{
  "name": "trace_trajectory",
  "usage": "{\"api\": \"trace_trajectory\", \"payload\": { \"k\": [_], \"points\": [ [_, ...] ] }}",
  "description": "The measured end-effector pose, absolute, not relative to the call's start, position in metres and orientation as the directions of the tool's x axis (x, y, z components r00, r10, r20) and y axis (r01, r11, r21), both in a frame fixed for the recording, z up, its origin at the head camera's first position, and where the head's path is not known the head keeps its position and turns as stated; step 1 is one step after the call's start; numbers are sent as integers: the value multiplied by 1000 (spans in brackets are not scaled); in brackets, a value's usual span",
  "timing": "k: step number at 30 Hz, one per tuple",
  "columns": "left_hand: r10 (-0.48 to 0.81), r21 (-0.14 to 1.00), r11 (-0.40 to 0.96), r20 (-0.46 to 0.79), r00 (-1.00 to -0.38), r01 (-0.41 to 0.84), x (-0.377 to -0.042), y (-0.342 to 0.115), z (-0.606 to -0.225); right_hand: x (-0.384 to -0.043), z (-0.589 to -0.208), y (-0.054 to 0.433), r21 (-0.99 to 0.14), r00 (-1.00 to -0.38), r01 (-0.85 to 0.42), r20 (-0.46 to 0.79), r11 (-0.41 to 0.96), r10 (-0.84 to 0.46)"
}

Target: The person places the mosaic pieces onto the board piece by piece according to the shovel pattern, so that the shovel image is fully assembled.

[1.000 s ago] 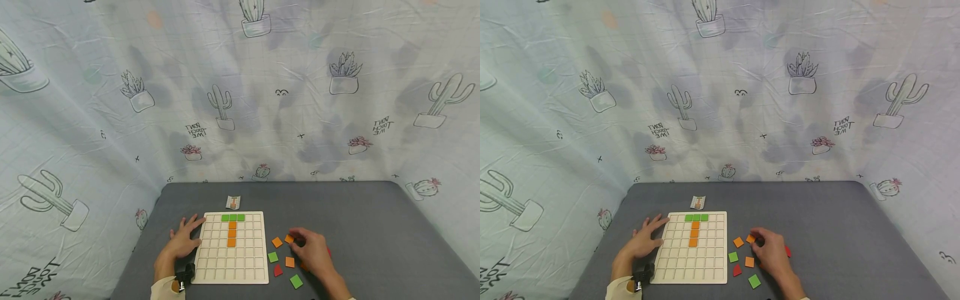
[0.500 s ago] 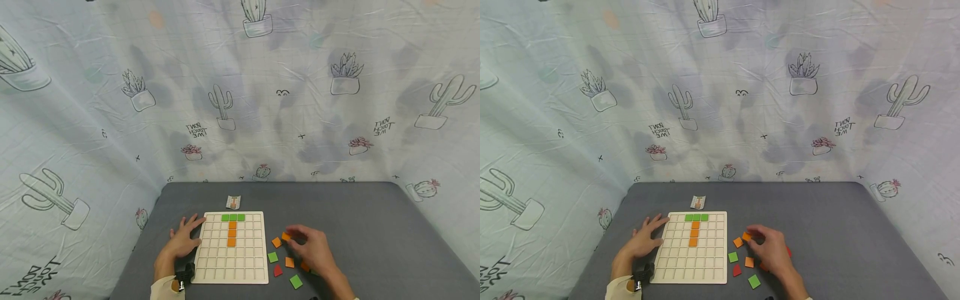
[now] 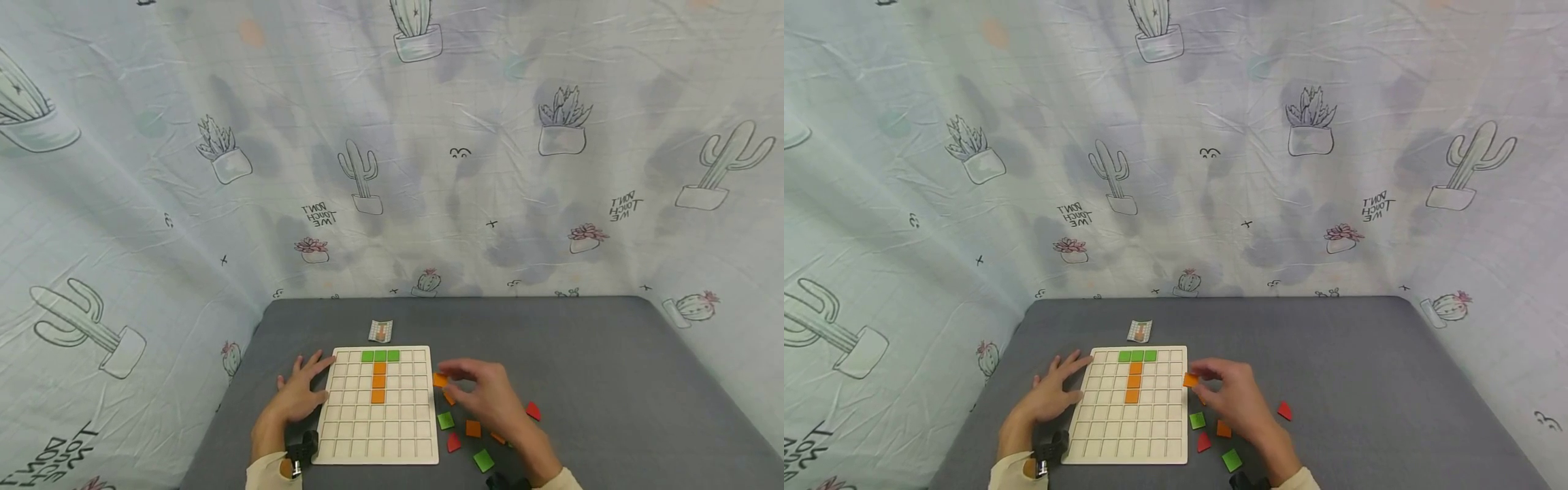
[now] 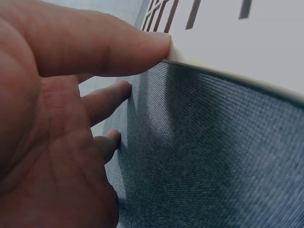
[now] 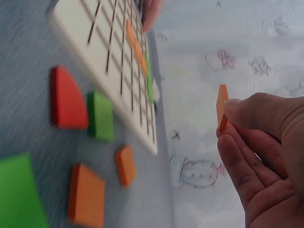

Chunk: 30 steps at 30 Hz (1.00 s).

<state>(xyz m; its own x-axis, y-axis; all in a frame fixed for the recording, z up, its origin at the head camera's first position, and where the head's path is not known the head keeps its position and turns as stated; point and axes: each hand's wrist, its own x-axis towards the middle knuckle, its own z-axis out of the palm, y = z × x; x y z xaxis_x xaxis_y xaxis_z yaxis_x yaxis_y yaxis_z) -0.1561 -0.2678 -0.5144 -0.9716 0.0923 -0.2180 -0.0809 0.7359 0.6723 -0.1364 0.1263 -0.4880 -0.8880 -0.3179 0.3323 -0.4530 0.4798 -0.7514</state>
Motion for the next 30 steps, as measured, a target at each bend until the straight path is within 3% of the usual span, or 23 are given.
{"api": "trace_trajectory", "payload": {
  "k": [13, 30],
  "points": [
    [83, 664, 743, -217, -973, -85, -157, -267, -515, -138, -485, 80, -778, -839, -499, 323, 381, -438],
    [81, 655, 752, -208, -975, -77, -157, -265, -514, -140, -510, 40, -790, -779, -520, 283, 325, -559]
  ]
}}
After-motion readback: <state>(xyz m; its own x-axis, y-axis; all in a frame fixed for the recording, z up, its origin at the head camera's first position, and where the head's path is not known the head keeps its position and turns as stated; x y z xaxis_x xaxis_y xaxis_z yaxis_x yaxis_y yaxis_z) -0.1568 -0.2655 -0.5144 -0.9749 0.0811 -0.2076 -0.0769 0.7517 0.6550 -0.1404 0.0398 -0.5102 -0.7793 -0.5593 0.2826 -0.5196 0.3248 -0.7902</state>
